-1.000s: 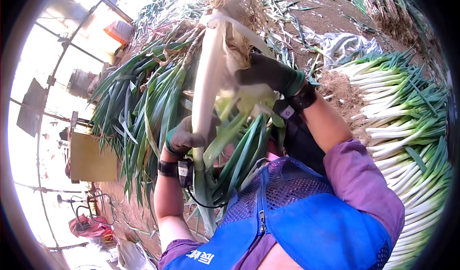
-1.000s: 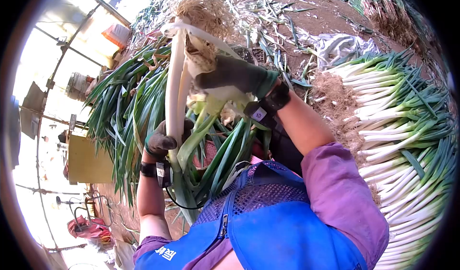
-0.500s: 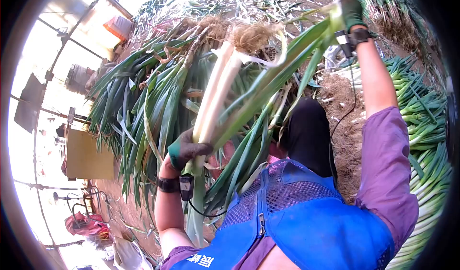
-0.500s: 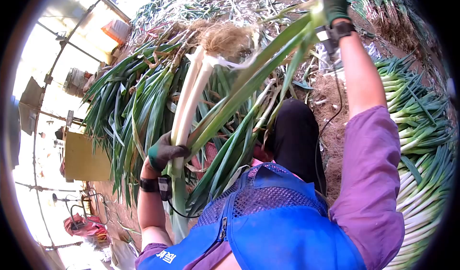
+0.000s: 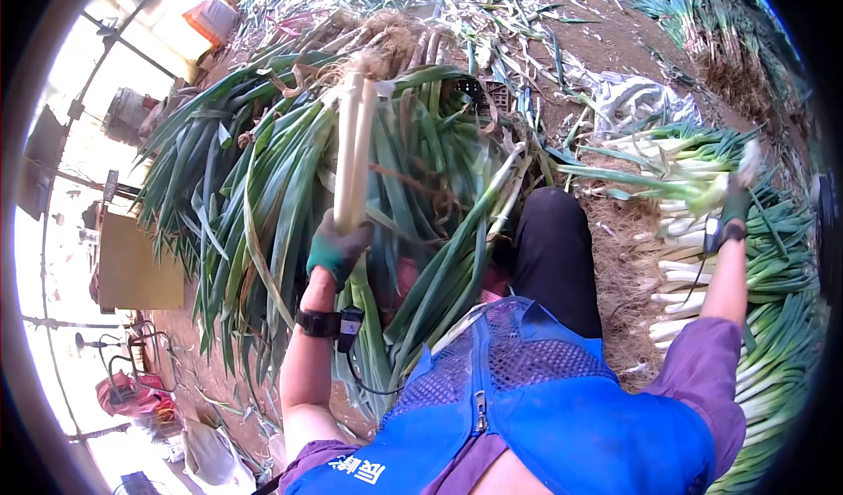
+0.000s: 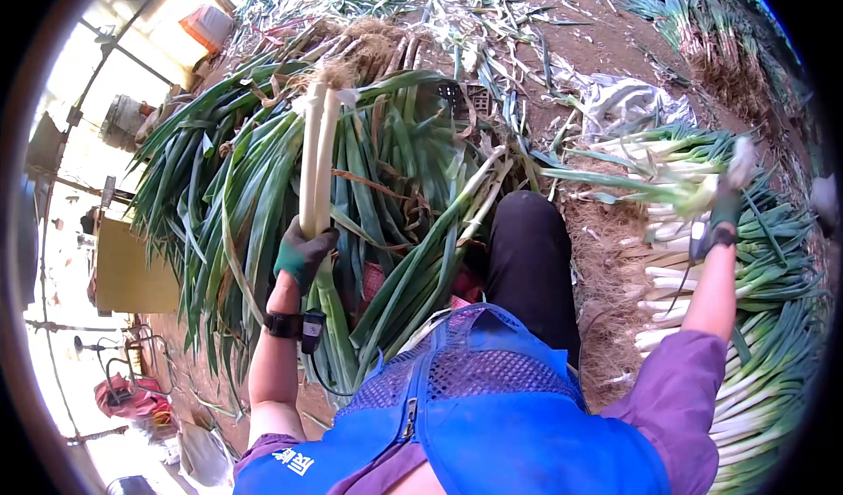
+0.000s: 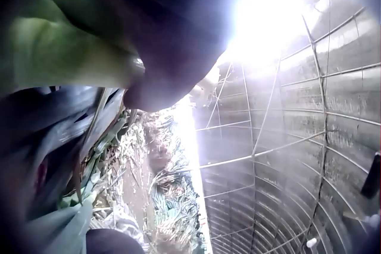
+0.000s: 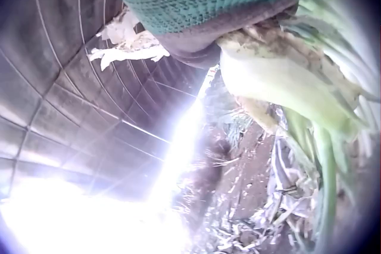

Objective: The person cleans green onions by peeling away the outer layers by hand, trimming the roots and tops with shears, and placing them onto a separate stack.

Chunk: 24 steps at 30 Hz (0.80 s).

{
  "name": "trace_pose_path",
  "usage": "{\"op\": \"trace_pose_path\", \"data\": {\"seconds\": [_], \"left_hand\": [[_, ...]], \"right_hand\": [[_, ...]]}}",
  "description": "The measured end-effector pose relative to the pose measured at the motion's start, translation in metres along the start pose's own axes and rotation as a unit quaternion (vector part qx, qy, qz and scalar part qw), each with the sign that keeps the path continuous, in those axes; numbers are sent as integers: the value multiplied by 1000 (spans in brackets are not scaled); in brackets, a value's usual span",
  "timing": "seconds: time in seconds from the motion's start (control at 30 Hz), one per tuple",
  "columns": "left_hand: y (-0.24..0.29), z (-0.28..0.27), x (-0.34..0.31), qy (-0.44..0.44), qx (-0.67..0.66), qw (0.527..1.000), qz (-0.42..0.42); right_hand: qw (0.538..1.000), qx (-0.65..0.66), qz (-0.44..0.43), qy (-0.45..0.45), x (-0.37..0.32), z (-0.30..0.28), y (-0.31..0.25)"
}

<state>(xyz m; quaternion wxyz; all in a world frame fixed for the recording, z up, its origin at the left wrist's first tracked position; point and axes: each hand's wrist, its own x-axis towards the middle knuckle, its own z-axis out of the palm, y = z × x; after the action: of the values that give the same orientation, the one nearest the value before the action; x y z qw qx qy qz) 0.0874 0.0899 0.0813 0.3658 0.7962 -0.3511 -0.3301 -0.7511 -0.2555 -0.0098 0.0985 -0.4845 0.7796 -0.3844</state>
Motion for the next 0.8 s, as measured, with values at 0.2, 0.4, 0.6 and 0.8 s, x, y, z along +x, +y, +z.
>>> {"op": "trace_pose_path", "data": {"seconds": [0.2,0.4,0.6,0.8], "left_hand": [[-7,44,-8,70,259,959,86],[-27,70,-4,104,329,930,129],[-19,80,-12,125,425,884,150],[-18,80,-15,133,424,881,161]], "right_hand": [[790,-468,-180,-352,-137,62,42],[791,-426,-186,-397,-151,151,-155],[836,331,-338,-277,-115,226,-419],[724,-66,-564,-391,-332,220,-497]]}}
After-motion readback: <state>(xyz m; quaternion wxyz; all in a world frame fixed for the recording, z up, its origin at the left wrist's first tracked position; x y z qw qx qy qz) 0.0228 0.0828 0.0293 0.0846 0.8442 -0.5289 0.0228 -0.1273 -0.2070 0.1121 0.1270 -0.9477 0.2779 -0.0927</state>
